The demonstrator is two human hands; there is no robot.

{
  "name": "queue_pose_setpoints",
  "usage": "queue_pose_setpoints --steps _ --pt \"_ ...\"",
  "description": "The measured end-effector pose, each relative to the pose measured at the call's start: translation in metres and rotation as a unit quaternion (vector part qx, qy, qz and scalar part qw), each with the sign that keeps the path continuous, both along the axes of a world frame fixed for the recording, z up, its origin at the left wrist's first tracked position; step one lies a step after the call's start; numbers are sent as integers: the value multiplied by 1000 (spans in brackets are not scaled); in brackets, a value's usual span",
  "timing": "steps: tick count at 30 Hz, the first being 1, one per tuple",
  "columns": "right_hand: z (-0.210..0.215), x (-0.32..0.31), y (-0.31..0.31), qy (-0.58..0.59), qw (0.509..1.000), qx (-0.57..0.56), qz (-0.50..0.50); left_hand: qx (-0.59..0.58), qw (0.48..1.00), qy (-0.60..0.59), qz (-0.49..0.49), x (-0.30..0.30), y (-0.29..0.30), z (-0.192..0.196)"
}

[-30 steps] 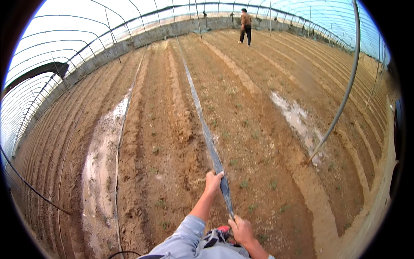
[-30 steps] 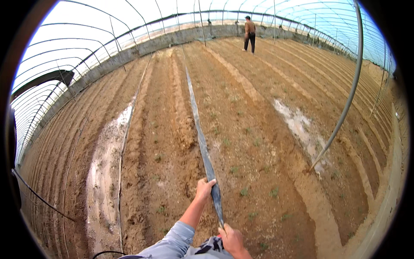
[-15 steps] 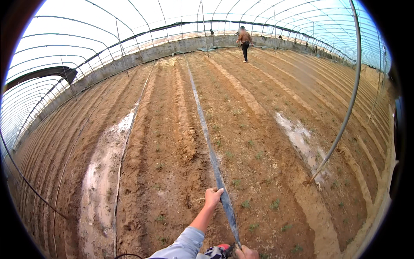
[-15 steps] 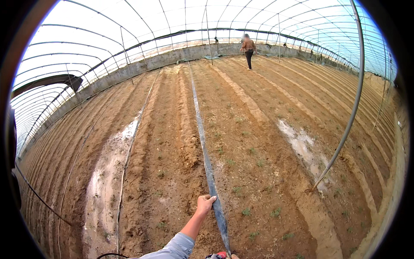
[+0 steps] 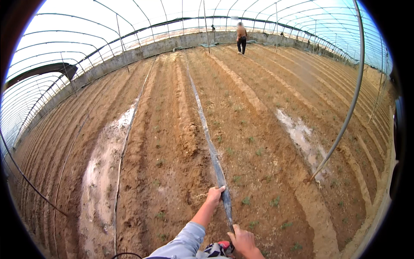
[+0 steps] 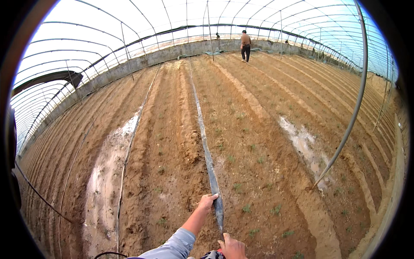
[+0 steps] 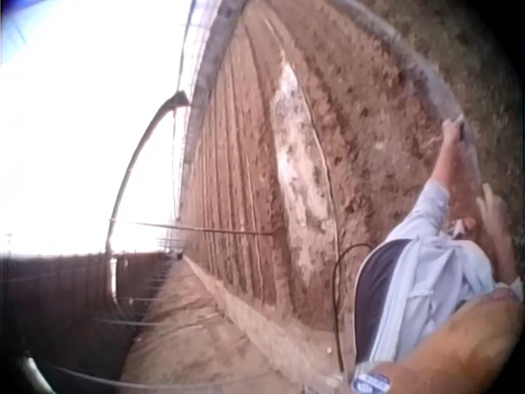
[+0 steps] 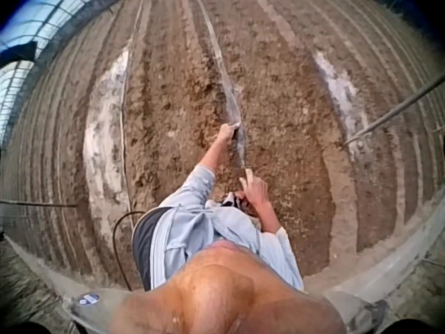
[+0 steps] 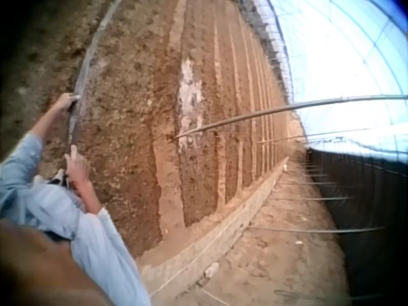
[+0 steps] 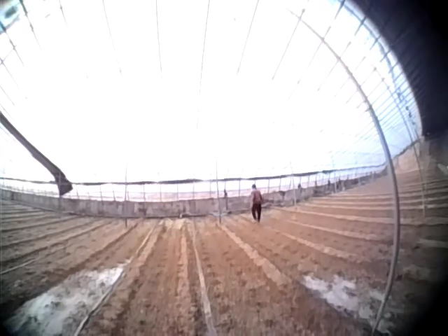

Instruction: The person repairs a section of irrigation pipe by wrapping it with black tape, then walks through a greenhouse to lay out a long strip of black material along a row. The person returns to the pipe and continues wrapping the taped section.

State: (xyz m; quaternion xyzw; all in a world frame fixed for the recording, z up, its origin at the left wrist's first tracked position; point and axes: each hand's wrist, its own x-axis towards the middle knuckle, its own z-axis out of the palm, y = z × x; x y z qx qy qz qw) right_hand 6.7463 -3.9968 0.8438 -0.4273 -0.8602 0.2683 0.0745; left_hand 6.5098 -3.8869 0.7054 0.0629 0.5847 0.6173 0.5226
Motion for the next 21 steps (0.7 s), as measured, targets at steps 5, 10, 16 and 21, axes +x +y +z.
queue_pose_setpoints --steps 5,10,16,21 --pt "-17 7 3 -7 1000 2 -1 -33 993 -101 42 17 -8 -5" --pt "-23 12 0 11 1000 -8 -17 -61 994 -86 -12 28 -14 -22" --pt "-22 20 -4 5 1000 -26 -17 -79 992 -95 -4 37 -15 -33" --pt "-19 26 -14 -12 1000 -8 -18 -80 993 -85 -17 40 -18 -58"
